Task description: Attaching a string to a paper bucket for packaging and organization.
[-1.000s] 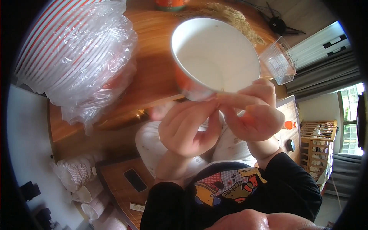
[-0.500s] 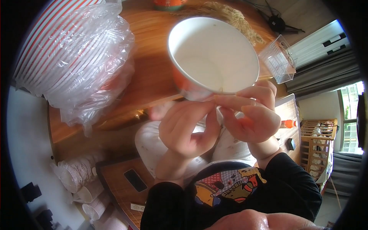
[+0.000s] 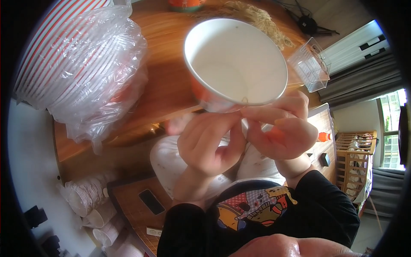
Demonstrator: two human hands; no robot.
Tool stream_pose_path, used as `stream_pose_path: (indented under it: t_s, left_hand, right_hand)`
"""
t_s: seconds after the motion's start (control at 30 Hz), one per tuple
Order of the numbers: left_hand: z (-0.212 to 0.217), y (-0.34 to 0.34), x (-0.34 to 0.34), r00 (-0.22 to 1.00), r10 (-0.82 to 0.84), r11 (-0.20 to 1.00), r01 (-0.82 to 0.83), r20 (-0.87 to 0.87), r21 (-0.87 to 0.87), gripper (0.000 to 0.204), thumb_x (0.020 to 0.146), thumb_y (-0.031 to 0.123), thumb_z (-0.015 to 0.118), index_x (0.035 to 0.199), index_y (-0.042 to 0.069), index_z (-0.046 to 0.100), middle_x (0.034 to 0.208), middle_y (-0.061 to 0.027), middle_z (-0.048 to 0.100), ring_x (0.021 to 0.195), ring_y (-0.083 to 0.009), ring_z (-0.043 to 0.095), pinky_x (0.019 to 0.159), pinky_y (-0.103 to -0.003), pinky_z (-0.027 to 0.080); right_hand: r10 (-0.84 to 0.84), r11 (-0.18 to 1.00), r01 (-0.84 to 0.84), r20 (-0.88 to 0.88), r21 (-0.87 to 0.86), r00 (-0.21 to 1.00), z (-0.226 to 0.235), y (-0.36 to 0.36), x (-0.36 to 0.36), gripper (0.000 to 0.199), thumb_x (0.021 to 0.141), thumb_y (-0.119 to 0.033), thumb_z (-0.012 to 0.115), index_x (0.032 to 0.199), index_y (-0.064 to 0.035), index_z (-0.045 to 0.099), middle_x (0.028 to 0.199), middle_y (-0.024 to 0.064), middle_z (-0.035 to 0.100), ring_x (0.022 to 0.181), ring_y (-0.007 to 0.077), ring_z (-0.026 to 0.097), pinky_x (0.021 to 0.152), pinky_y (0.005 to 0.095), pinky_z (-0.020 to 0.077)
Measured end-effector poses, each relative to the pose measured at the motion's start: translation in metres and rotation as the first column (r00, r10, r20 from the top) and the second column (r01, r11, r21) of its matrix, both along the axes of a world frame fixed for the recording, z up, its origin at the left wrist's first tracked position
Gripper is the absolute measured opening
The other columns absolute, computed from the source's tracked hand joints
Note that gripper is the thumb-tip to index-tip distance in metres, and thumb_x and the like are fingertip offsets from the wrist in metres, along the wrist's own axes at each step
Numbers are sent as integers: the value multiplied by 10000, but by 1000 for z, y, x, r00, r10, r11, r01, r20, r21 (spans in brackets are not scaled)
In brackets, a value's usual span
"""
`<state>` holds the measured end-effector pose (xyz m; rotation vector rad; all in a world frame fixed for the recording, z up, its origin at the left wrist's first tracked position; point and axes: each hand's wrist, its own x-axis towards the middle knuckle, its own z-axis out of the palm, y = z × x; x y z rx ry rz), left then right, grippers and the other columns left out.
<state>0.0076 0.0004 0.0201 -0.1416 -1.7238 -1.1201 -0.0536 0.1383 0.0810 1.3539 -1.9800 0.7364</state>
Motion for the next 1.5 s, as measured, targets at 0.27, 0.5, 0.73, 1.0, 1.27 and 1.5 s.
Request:
stream_pose_path:
  t_s: [0.27,0.5,0.73,1.0,1.27,1.5]
  left_hand:
    - [-7,1,-4,999,20,999,-22,36,45,267,659,-62,696,909,33,700,832,-58,715,682,-214,662,598,-286,512]
    - [-11,0,-2,962,-227,942,178,152,284,175,766,-2,704,936,41,710,850,-51,717,666,-148,648,545,-229,477]
    - [-15,3,-3,834,-519,747,334,190,575,113,867,36,679,972,-3,692,888,-49,712,714,-76,628,616,-205,474]
    - [-17,1,-10,807,-579,730,447,120,516,171,825,53,724,994,33,732,891,-30,735,717,-68,655,536,-187,468]
    - [-16,-7,-20,812,-529,825,422,249,377,133,813,-9,728,942,-30,706,867,-63,727,663,-68,626,558,-190,459]
    - [-21,-9,-25,869,-451,885,406,202,227,133,801,-35,717,934,-35,708,827,-58,720,610,-48,589,518,-178,422]
  right_hand:
    - [97,976,-78,84,-206,992,-26,7,-7,466,674,41,769,997,-109,468,934,-2,750,767,135,514,686,269,408]
    - [171,947,-95,232,-306,958,-37,9,-3,518,683,55,760,1073,-106,460,933,25,751,775,141,514,671,251,413]
    - [91,979,-16,365,-203,926,-44,14,5,527,752,186,635,1132,-68,375,963,152,703,900,194,623,822,295,486]
    - [104,916,101,473,-388,875,-62,6,5,433,716,117,722,1030,-34,465,935,80,680,850,168,578,768,291,446]
    - [112,910,118,511,-396,852,-73,6,-1,432,724,115,717,1033,-33,453,931,96,672,847,170,602,759,280,457]
    - [78,920,152,549,-362,832,-77,8,-1,420,732,103,727,998,-45,438,923,90,661,829,160,601,730,278,468]
